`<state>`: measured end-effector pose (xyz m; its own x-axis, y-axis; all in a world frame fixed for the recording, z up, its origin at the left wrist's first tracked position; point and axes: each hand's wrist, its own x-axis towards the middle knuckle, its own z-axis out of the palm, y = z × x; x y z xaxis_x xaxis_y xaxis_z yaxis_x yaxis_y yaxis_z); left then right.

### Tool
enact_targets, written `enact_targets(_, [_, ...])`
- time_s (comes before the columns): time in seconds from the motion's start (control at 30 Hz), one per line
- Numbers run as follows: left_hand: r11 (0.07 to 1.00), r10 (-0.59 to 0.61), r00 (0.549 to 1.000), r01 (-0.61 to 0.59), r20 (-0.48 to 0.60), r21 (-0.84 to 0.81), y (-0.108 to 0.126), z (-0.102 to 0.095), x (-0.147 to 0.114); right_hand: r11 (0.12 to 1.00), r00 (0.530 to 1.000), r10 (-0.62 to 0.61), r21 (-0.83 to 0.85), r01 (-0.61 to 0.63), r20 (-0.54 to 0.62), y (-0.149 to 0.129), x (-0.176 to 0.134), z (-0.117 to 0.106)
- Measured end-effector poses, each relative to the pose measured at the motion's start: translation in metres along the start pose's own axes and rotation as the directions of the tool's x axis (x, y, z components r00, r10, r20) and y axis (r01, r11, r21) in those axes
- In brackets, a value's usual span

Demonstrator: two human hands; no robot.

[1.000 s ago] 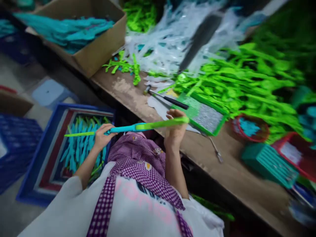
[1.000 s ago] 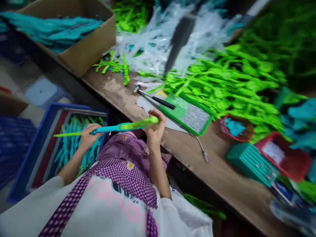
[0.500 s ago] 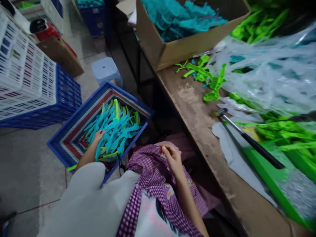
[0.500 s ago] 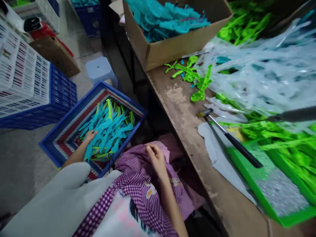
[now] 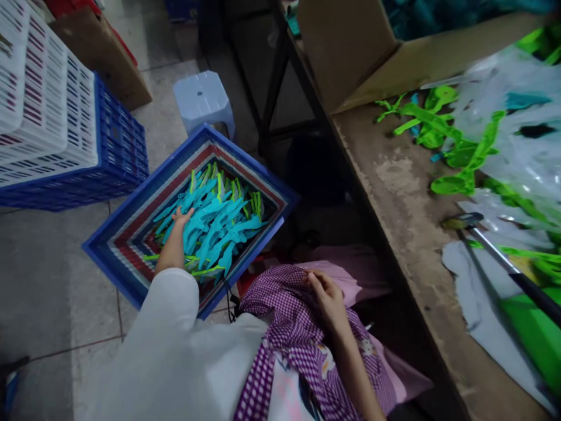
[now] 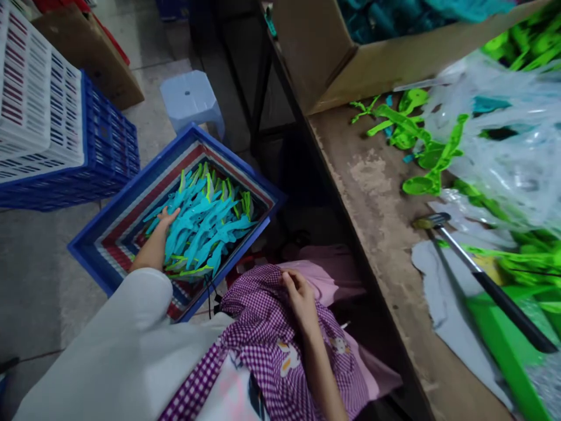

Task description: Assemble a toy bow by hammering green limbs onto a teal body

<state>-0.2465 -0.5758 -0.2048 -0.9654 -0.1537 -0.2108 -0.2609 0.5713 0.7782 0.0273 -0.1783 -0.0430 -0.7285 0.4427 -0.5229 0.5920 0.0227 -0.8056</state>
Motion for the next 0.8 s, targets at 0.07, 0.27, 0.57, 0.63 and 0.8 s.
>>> enact_targets(0.07, [0.993, -0.104, 0.991, 0.108, -0.085, 0.049, 0.009, 0.010, -0.009, 0.999, 0.999, -0.039, -0.031, 0.038, -0.013, -0.001, 0.001, 0.002])
enact_targets(0.27, [0.997, 0.016, 0.999, -0.012, -0.051, 0.082, 0.081, 0.089, -0.060, 0.983, 0.989, -0.148, -0.110, 0.147, 0.005, -0.008, -0.003, -0.008])
enact_targets(0.57, [0.412, 0.894, 0.443, -0.871, -0.066, -0.269, 0.363, 0.161, -0.132, 0.967, 0.972, -0.221, -0.145, 0.208, -0.077, -0.014, -0.051, -0.071])
enact_targets(0.63, [0.371, 0.897, 0.426, -0.871, -0.120, -0.323, 0.439, 0.168, -0.125, 0.965, 0.964, -0.247, -0.116, 0.236, -0.095, -0.012, -0.053, -0.084])
enact_targets(0.8, [0.605, 0.720, 0.659, -0.749, -0.217, -0.271, 0.592, 0.173, -0.068, 0.983, 0.939, -0.181, -0.019, 0.183, -0.291, 0.009, -0.063, -0.111])
